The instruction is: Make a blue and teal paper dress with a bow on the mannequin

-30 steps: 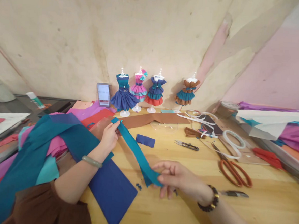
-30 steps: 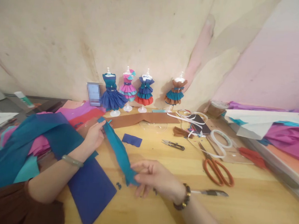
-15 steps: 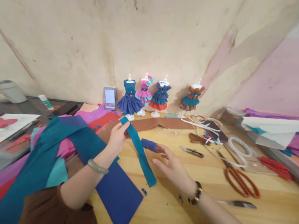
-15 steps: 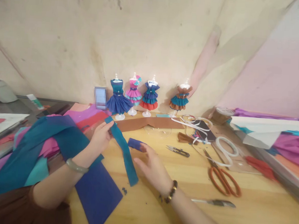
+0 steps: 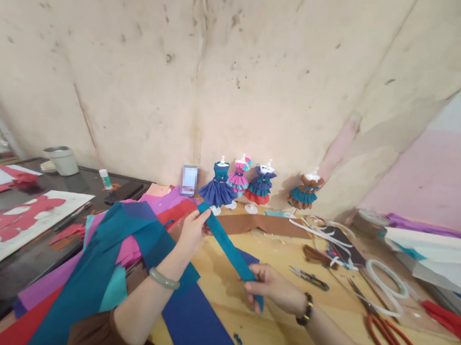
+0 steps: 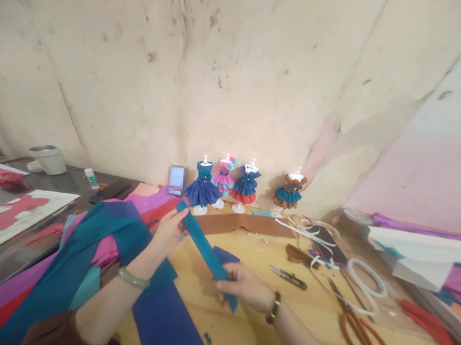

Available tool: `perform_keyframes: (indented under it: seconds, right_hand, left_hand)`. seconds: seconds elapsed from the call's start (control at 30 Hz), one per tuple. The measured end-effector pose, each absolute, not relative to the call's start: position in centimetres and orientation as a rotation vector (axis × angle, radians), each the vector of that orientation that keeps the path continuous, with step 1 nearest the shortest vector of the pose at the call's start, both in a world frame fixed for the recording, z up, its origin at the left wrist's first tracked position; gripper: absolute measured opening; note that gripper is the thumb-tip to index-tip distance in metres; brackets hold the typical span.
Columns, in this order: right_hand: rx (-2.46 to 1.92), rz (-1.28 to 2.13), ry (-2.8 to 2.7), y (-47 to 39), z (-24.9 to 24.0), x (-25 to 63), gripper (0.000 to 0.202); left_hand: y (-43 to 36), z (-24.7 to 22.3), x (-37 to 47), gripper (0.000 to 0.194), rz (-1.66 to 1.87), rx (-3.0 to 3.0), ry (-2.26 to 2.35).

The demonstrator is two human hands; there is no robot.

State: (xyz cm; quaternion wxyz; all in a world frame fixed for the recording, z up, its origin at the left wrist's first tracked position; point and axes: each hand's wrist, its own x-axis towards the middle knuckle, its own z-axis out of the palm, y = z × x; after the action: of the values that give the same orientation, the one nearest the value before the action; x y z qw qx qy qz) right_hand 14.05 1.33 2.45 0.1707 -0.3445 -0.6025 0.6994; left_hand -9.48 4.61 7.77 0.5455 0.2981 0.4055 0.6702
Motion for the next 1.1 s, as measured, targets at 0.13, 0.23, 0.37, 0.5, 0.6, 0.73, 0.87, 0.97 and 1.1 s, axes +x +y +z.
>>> perform_keyframes:
  seconds: [0.13,0.23,0.37,0.5,0.6,0.73,0.87,0.97,1.1]
  right_hand:
    - [-1.130,2.019,-1.754,1.2,3.3,18.1,0.046]
    - [-1.228,1.914,-1.784,1.5,4.2,20.6,0.045]
    - [-1.392,1.813,-1.767,1.3,4.8,23.0,0.047]
    - [-1.493,1.817,-1.709,0.4,4.7,24.7,0.044]
    - [-1.544,1.860,-1.694,-0.2,4.2,25.9,0.046]
    - [-1.642,1.784,-1.768,-0.2,3.4,27.1,0.047]
    - [-1.737,1.645,-1.851,-0.3,2.8,27.6,0.048]
    - [-1.818,1.522,-1.852,-0.6,2.8,27.8,0.042]
    - [-1.974,1.361,-1.766,-1.1,3.1,28.6,0.032]
  left_hand:
    - [5.2,6.4,-9.9,0.019,1.517,0.651,1.029]
    - [5.3,5.3,-9.6,0.018,1.373,0.645,1.080]
    - [5.2,4.2,-8.7,0.018,1.216,0.676,1.133]
    - [5.2,3.4,-8.5,0.020,1.022,0.732,1.189]
    - [5.1,3.0,-8.8,0.027,0.859,0.768,1.220]
    - [5.0,2.7,-9.2,0.028,0.717,0.821,1.240]
    - [5.0,2.4,-9.5,0.027,0.663,0.859,1.240]
    - [5.1,2.2,-9.8,0.027,0.651,0.872,1.236]
    - [5.2,2.3,-10.1,0.029,0.638,0.883,1.231]
